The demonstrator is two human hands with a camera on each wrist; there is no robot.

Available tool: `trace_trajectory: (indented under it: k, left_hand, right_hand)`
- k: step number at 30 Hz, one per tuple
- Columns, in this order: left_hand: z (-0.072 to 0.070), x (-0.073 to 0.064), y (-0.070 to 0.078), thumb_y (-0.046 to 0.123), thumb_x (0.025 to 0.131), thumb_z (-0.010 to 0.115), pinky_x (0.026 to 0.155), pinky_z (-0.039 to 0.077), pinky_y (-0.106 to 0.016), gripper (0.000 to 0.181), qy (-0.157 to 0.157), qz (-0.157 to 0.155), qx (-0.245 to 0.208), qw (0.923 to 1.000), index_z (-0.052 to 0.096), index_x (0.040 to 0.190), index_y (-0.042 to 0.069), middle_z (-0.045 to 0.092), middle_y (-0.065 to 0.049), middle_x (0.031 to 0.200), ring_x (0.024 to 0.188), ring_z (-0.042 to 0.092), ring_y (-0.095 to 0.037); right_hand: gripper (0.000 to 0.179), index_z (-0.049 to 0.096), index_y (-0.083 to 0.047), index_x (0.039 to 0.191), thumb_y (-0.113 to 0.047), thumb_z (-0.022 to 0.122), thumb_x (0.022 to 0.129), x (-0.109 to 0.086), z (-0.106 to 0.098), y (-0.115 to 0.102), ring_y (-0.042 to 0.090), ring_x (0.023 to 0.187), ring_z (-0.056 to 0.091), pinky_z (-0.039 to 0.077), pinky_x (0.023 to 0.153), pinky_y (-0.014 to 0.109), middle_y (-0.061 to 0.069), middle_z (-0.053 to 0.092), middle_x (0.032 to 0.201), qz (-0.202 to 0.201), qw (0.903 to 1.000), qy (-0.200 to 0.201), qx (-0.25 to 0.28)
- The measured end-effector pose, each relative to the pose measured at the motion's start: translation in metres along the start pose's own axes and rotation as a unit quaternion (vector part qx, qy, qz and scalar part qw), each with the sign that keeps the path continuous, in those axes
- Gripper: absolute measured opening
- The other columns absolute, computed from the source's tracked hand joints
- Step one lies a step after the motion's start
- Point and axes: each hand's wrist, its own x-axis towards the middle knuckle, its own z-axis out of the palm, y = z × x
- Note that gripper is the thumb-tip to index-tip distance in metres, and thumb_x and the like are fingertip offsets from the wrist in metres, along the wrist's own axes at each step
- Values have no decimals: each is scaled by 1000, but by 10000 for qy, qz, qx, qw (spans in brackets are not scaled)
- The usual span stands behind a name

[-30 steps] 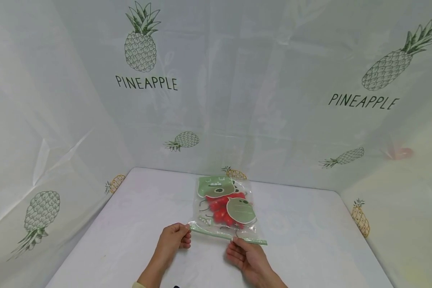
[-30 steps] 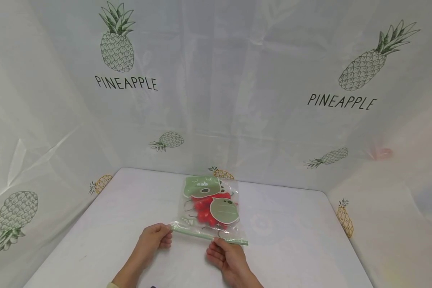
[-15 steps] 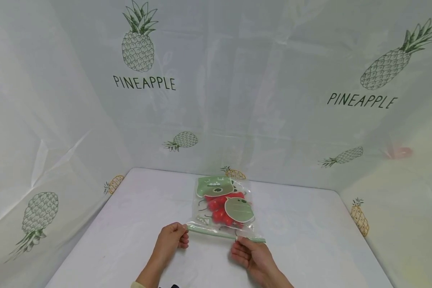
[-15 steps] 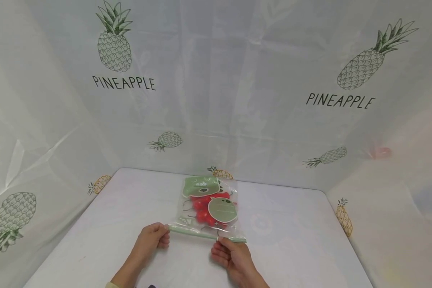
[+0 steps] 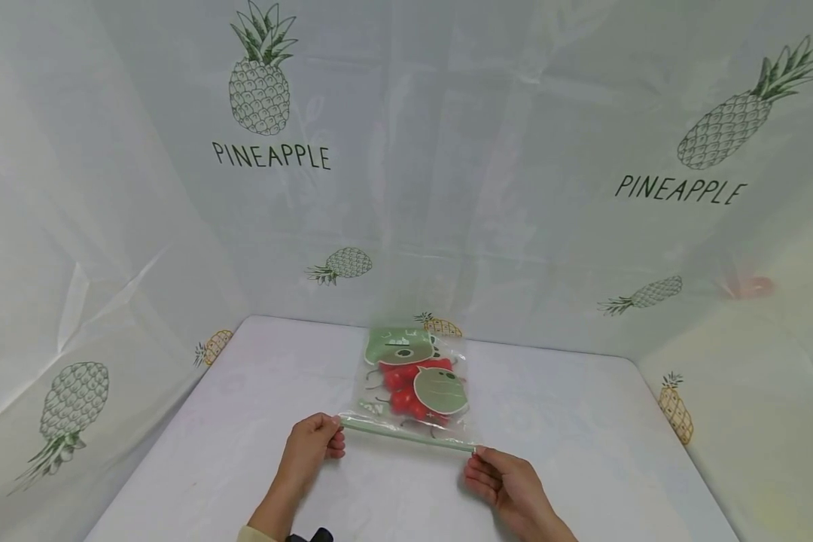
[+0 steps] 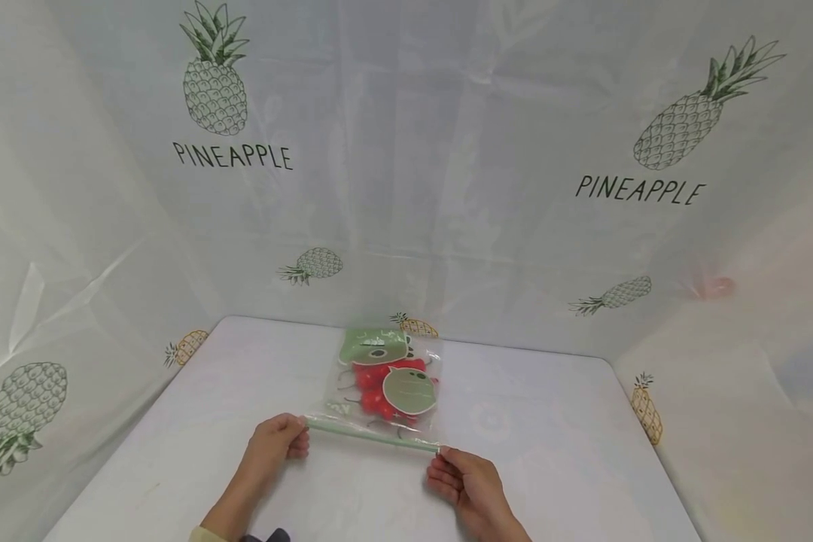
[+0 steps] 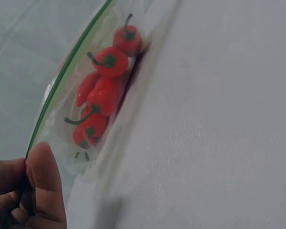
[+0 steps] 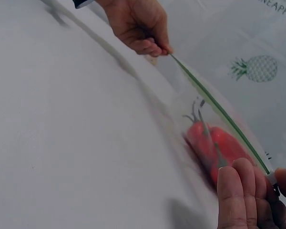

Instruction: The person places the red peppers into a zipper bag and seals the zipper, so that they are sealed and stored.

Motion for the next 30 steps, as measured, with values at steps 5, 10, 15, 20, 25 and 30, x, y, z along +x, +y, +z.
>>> trace_trajectory:
  k: [5,10,15,20,25,30]
  left_hand:
    - [1,1,-1,14,108,60,62,64,-28,28,-31,-2,17,10000,65,94,-9,65,-7,82,72,64,-16]
    - [1,-3,1,16,108,62,62,64,-28,29,12,-31,50,10000,65,93,-8,66,-7,82,71,64,-16]
    - [-1,-11,2,18,107,62,60,64,-28,30,91,-79,573,9983,68,91,-6,68,-9,81,68,66,-15]
    - [-4,-19,-4,16,107,61,59,64,-28,28,241,-114,1035,9943,69,88,-4,68,-9,78,65,68,-15]
    - [-6,-20,-9,16,107,60,58,64,-27,28,360,-116,1363,9899,69,86,-1,67,-8,76,62,68,-15]
    - [-9,-22,-8,17,108,60,59,64,-27,29,391,-172,1186,9920,68,89,-3,68,-9,80,65,68,-14]
  right_hand:
    - [20,71,3,110,-15,68,103,-3,-3,-2,17,88,78,65,91,36,9,79,95,-12,10000,23,-50]
    - [20,71,3,110,-15,68,103,-5,-5,0,18,88,78,66,90,35,9,79,95,-5,10000,42,-90]
    - [22,70,4,111,-17,69,103,-7,-6,5,18,87,79,66,87,34,8,79,94,-4,9994,125,-330]
    - [29,67,7,115,-19,71,102,-12,-3,11,17,86,79,66,86,34,8,78,94,-36,9981,183,-581]
    - [29,67,7,115,-19,71,102,-15,1,15,17,86,79,67,85,34,7,78,93,-3,9980,179,-600]
    - [30,66,8,114,-19,69,103,-18,4,20,18,86,78,67,85,35,8,77,92,123,9979,207,-593]
